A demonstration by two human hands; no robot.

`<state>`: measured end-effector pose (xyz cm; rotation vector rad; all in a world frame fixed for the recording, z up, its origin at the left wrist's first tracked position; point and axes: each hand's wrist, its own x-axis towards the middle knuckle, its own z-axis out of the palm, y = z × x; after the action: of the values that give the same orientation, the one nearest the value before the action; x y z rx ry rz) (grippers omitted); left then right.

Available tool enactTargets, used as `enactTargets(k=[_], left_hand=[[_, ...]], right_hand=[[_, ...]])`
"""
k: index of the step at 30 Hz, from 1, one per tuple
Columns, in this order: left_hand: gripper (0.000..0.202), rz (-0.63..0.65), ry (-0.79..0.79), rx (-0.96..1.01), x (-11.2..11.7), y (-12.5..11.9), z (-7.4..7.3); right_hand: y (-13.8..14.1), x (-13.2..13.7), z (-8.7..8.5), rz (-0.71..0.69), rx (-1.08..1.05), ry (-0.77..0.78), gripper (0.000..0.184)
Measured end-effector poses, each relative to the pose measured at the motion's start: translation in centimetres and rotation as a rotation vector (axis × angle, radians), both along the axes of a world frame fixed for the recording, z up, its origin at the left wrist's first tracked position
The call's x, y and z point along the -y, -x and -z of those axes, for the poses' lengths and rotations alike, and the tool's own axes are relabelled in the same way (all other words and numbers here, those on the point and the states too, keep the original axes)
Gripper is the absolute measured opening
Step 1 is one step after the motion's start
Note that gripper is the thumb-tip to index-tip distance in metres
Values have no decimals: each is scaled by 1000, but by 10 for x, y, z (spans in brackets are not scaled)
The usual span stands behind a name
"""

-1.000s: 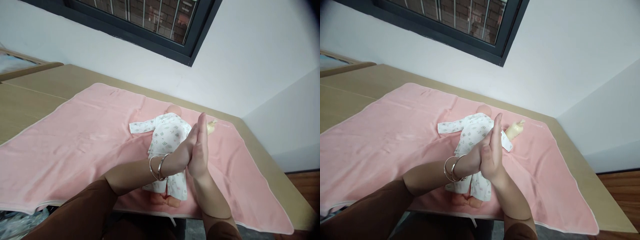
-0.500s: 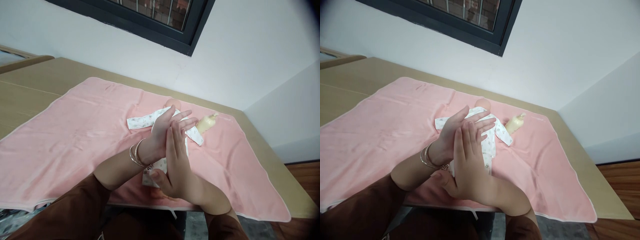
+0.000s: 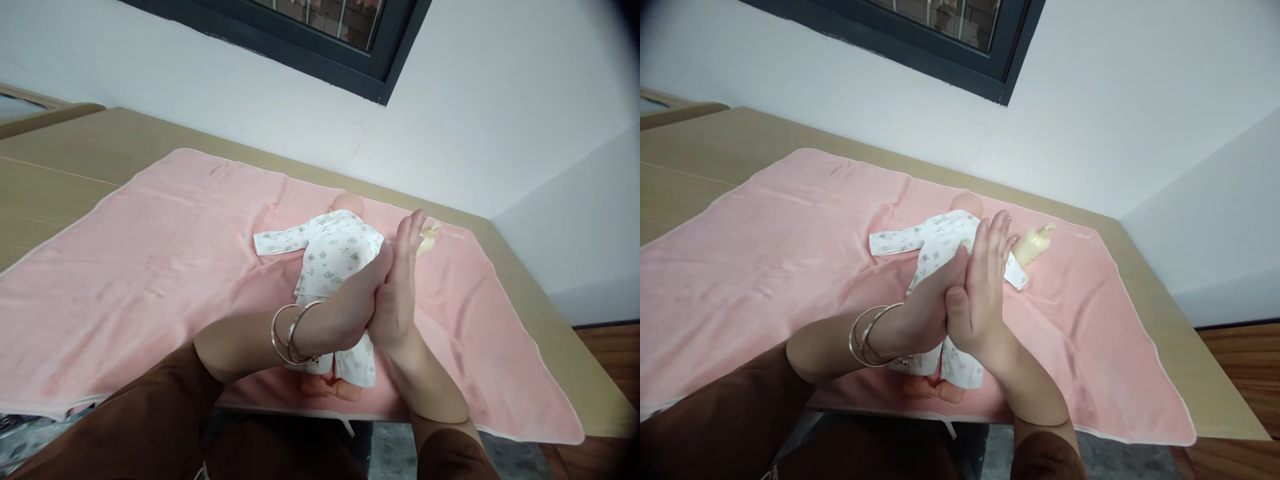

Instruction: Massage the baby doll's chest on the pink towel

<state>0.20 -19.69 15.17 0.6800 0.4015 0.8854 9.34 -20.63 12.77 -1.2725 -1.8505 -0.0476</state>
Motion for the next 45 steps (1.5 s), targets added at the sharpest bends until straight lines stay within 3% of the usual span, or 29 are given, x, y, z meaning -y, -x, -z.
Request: enactTargets(k=[2, 6, 9, 13, 19, 25, 29, 33, 36, 39, 41, 45], left_hand=[[50, 22, 10, 10, -2, 7, -9], [60, -12, 122, 15, -18, 25, -24], [56, -57, 127, -1, -34, 39, -27], [54, 14, 165, -22, -58, 48, -21], [50, 9, 150, -8, -93, 35, 1], [36, -233, 41, -80, -126, 23, 24], [25, -427, -23, -193, -154, 18, 52], [15, -664, -193, -519, -175, 1, 85], [16, -635, -430, -674, -174, -14, 101], [19, -584, -609, -757, -167, -21, 107], [22, -617, -672, -833, -165, -20, 110], [27, -738, -754, -1116, -175, -14, 121]], right_hand=[[1, 2, 2, -41, 69, 17, 75], [13, 6, 12, -287, 181, -40, 99], [22, 6, 17, -352, 178, -21, 92], [24, 4, 17, -387, 145, 16, 79], [14, 0, 16, -374, -62, 86, 49], [2, -17, 12, -309, -236, 168, 33], [-11, -57, 32, -158, -119, 199, 35], [-23, -102, 70, -7, 116, 382, 47], [-31, -123, 91, 26, 215, 392, 48], [-41, -132, 99, -11, 227, 351, 48], [-47, -135, 100, 4, 224, 347, 48], [-42, -130, 97, 231, 254, 328, 50]])
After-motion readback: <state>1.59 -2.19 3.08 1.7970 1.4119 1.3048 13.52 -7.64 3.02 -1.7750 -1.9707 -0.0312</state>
